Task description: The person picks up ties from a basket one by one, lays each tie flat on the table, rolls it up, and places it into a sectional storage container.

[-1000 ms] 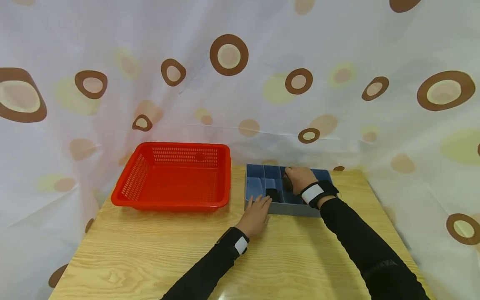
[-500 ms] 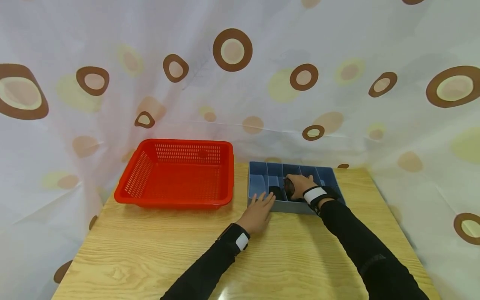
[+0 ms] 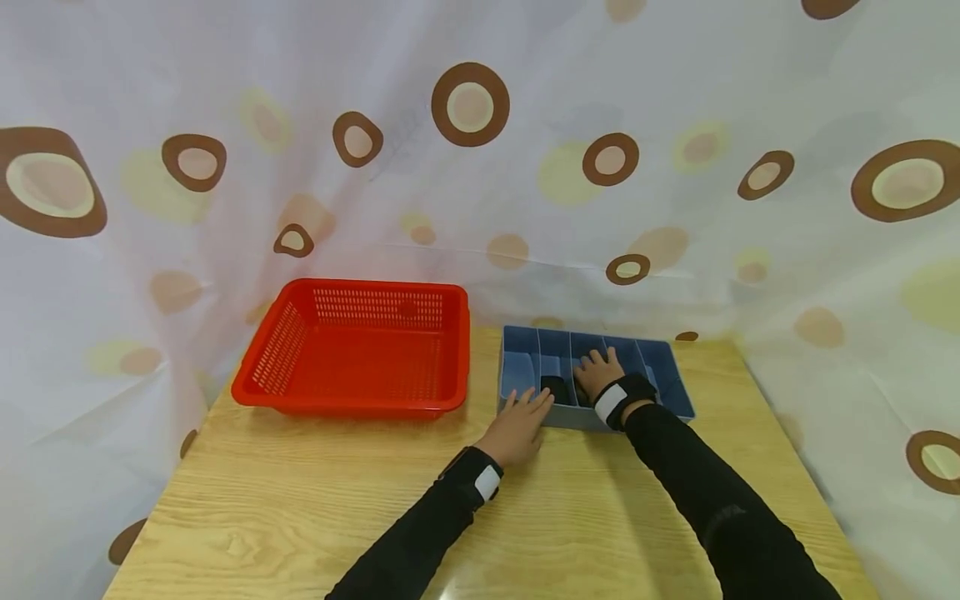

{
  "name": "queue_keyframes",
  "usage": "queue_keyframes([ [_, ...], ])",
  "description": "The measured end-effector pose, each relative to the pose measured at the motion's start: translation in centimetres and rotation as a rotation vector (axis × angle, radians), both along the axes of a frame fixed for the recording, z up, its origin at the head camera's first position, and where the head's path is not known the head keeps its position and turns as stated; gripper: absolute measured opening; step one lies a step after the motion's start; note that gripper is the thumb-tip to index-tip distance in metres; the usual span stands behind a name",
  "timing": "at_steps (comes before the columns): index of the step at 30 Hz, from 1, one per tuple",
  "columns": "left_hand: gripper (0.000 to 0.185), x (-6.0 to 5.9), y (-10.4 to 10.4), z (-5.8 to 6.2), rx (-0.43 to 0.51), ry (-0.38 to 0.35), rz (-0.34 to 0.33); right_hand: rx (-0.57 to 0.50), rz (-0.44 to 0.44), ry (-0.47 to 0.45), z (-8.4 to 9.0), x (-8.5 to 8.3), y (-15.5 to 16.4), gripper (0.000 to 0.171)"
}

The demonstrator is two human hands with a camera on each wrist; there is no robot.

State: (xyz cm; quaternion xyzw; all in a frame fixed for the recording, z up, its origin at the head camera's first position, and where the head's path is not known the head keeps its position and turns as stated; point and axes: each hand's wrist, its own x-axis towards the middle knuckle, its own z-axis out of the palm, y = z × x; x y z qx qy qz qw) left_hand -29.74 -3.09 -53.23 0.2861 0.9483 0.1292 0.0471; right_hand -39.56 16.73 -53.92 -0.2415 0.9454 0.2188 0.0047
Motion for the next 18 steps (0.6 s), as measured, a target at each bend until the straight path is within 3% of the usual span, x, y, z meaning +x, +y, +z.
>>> queue_keyframes([
  [3,0.059,0.2,0.3,0.1,-0.007,0.003,-0.008,0.004,0.022,0.020,1.4,0.1,0.5,0.039],
  [8,0.057,0.4,0.5,0.2,-0.013,0.009,-0.018,-0.211,-0.041,-0.124,3.8,-0.2,1.2,0.040],
  [12,0.058,0.5,0.2,0.3,-0.030,0.014,-0.008,-0.286,-0.041,-0.168,3.0,-0.4,1.6,0.036],
  [18,0.062,-0.1,-0.2,0.2,-0.023,-0.004,-0.011,-0.318,-0.068,-0.122,1.5,-0.4,1.2,0.045],
])
